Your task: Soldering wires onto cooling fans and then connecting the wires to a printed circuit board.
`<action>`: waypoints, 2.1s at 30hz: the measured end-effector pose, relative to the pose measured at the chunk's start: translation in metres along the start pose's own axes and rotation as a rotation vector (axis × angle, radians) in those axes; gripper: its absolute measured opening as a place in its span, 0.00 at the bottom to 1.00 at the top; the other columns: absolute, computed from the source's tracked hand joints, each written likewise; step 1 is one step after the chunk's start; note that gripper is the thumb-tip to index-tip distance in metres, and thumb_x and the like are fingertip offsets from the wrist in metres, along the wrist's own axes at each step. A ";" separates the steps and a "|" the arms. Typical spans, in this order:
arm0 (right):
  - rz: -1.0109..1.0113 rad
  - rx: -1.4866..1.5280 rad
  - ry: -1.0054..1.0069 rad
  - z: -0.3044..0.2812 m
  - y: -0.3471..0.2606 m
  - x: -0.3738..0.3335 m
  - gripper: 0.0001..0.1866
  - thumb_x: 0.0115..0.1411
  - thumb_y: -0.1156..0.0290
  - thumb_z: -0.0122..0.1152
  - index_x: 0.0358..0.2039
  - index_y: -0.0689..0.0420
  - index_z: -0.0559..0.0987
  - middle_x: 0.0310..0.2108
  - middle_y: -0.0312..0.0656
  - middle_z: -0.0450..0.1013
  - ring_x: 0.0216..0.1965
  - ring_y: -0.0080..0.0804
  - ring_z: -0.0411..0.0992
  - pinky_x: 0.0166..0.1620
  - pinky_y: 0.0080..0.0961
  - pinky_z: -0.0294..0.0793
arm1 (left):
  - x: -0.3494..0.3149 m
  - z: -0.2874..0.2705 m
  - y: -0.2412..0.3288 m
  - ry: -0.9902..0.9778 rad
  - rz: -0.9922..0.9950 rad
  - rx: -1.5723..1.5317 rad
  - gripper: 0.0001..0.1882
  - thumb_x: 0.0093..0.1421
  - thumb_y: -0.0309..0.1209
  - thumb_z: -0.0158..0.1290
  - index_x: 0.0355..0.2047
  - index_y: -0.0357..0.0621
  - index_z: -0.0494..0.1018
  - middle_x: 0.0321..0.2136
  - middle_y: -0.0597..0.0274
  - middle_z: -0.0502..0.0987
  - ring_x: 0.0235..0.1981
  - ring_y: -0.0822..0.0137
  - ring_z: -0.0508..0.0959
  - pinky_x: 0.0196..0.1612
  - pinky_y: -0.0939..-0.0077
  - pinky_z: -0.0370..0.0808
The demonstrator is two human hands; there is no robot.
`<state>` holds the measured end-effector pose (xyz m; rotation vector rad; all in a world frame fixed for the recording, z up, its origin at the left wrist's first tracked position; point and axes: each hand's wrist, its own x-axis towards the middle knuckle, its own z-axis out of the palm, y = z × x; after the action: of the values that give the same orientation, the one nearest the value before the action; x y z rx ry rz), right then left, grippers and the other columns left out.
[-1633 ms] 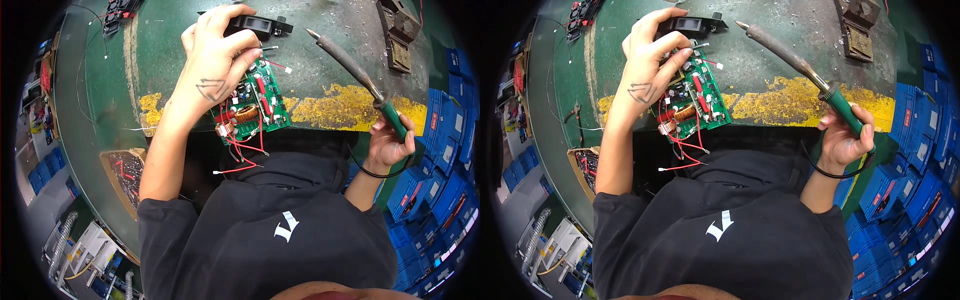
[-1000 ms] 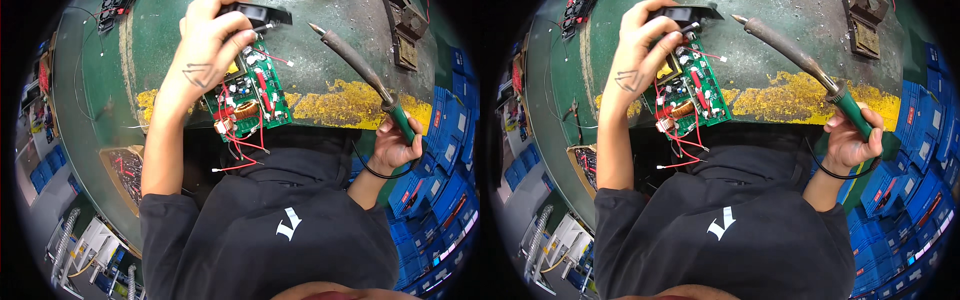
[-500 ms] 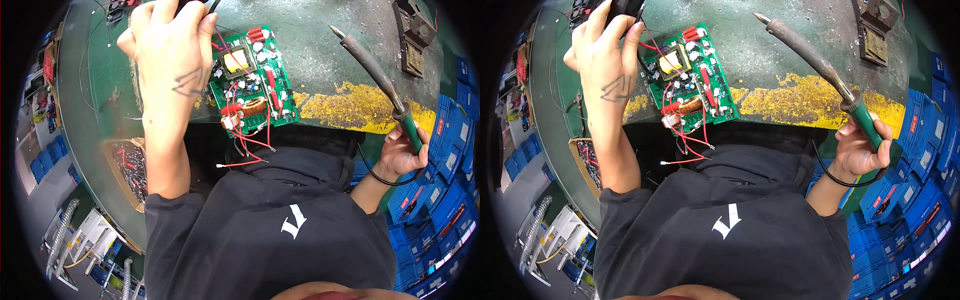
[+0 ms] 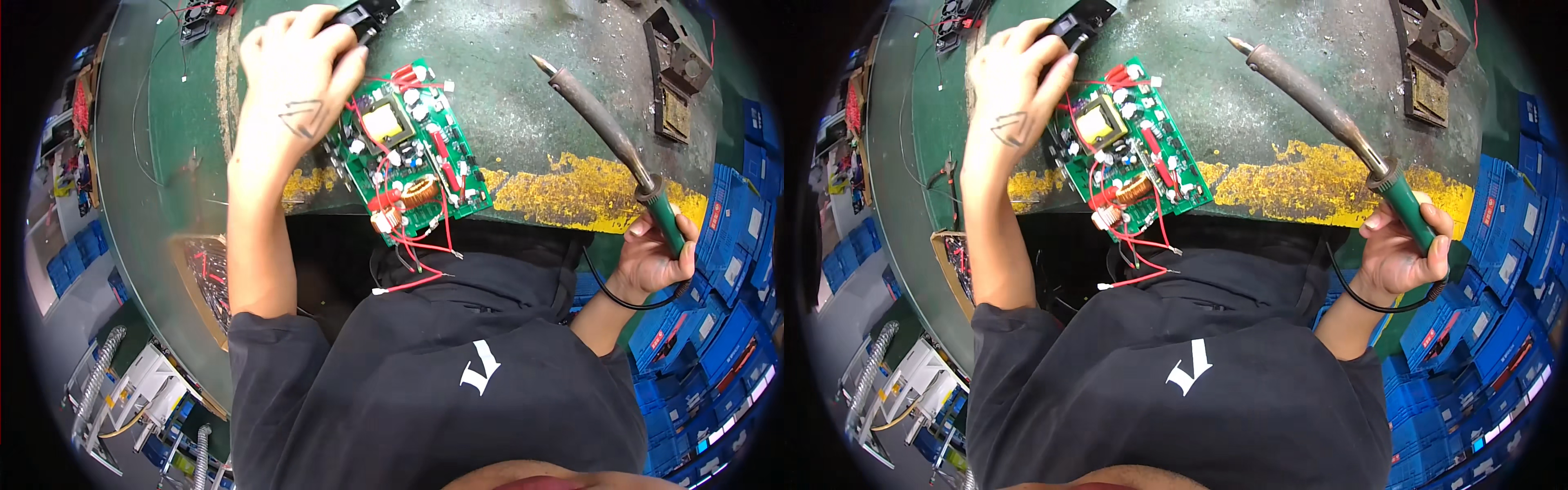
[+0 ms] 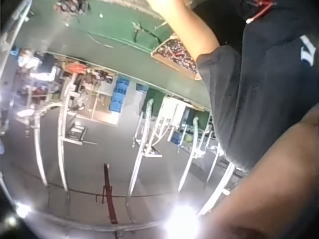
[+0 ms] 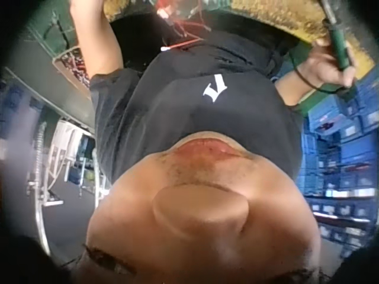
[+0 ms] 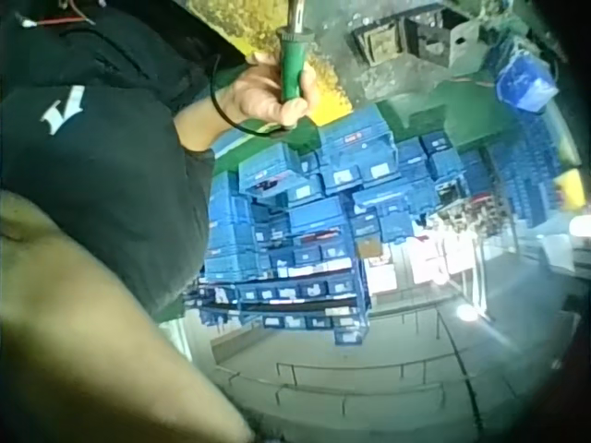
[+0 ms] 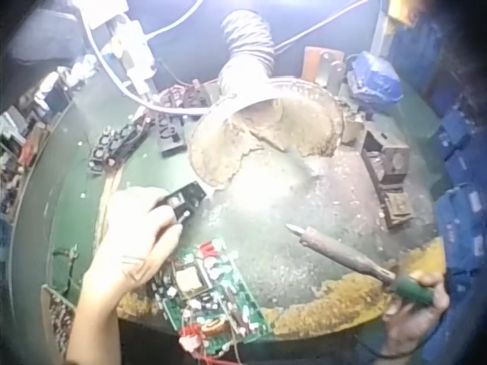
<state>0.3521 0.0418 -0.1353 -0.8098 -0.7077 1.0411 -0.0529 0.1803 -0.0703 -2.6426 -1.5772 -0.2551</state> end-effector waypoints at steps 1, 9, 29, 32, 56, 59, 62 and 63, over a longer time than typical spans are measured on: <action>-0.003 -0.010 -0.020 0.002 0.000 0.001 0.26 0.65 0.50 0.43 0.48 0.59 0.76 0.39 0.59 0.75 0.24 0.44 0.75 0.19 0.29 0.75 | 0.001 0.003 -0.001 -0.088 -0.109 -0.149 0.11 0.60 0.38 0.54 0.35 0.44 0.76 0.49 0.61 0.75 0.51 0.58 0.71 0.57 0.56 0.57; 0.022 -0.069 -0.116 0.025 0.006 0.018 0.26 0.65 0.51 0.43 0.48 0.60 0.76 0.38 0.58 0.74 0.24 0.41 0.74 0.21 0.28 0.76 | -0.005 0.019 0.017 0.097 -0.211 -0.138 0.10 0.60 0.35 0.52 0.33 0.40 0.74 0.52 0.58 0.72 0.54 0.58 0.70 0.60 0.59 0.53; 0.037 -0.002 -0.055 0.032 0.010 0.022 0.25 0.65 0.51 0.44 0.48 0.59 0.77 0.38 0.58 0.74 0.25 0.43 0.75 0.21 0.29 0.76 | -0.008 0.004 0.012 0.067 -0.107 -0.191 0.08 0.62 0.35 0.54 0.35 0.44 0.77 0.49 0.63 0.74 0.51 0.61 0.71 0.63 0.61 0.49; 0.032 -0.025 -0.088 0.031 0.011 0.022 0.25 0.65 0.51 0.44 0.48 0.59 0.76 0.38 0.58 0.74 0.25 0.43 0.75 0.22 0.29 0.76 | -0.006 0.004 0.018 0.043 -0.111 -0.187 0.09 0.62 0.35 0.54 0.35 0.43 0.76 0.47 0.62 0.74 0.50 0.61 0.71 0.62 0.60 0.50; 0.073 0.014 -0.202 0.045 0.025 0.026 0.26 0.63 0.52 0.44 0.48 0.60 0.77 0.41 0.58 0.74 0.24 0.42 0.73 0.22 0.28 0.74 | -0.021 0.042 0.034 0.455 -0.158 -0.197 0.07 0.49 0.31 0.65 0.26 0.41 0.81 0.37 0.60 0.79 0.41 0.57 0.77 0.60 0.53 0.65; 0.073 0.011 -0.212 0.045 0.026 0.026 0.26 0.64 0.52 0.43 0.48 0.60 0.77 0.41 0.58 0.74 0.24 0.42 0.73 0.22 0.28 0.74 | -0.016 0.034 0.031 0.403 -0.134 -0.231 0.07 0.49 0.31 0.65 0.26 0.41 0.81 0.36 0.60 0.79 0.40 0.57 0.78 0.59 0.51 0.68; 0.069 0.012 -0.232 0.044 0.026 0.028 0.26 0.64 0.52 0.43 0.48 0.60 0.77 0.41 0.58 0.74 0.24 0.42 0.73 0.22 0.28 0.74 | -0.012 0.025 0.028 0.307 -0.191 -0.233 0.08 0.50 0.33 0.64 0.26 0.41 0.81 0.36 0.58 0.79 0.40 0.55 0.78 0.59 0.55 0.68; 0.070 0.015 -0.232 0.044 0.026 0.028 0.26 0.64 0.52 0.43 0.48 0.60 0.77 0.41 0.58 0.74 0.24 0.42 0.73 0.22 0.28 0.74 | -0.011 0.024 0.028 0.306 -0.192 -0.230 0.08 0.50 0.33 0.64 0.26 0.41 0.81 0.36 0.58 0.79 0.40 0.55 0.78 0.59 0.55 0.68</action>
<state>0.3140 0.0858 -0.1303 -0.7115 -0.8719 1.2147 -0.0306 0.1604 -0.0943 -2.4469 -1.7832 -0.8532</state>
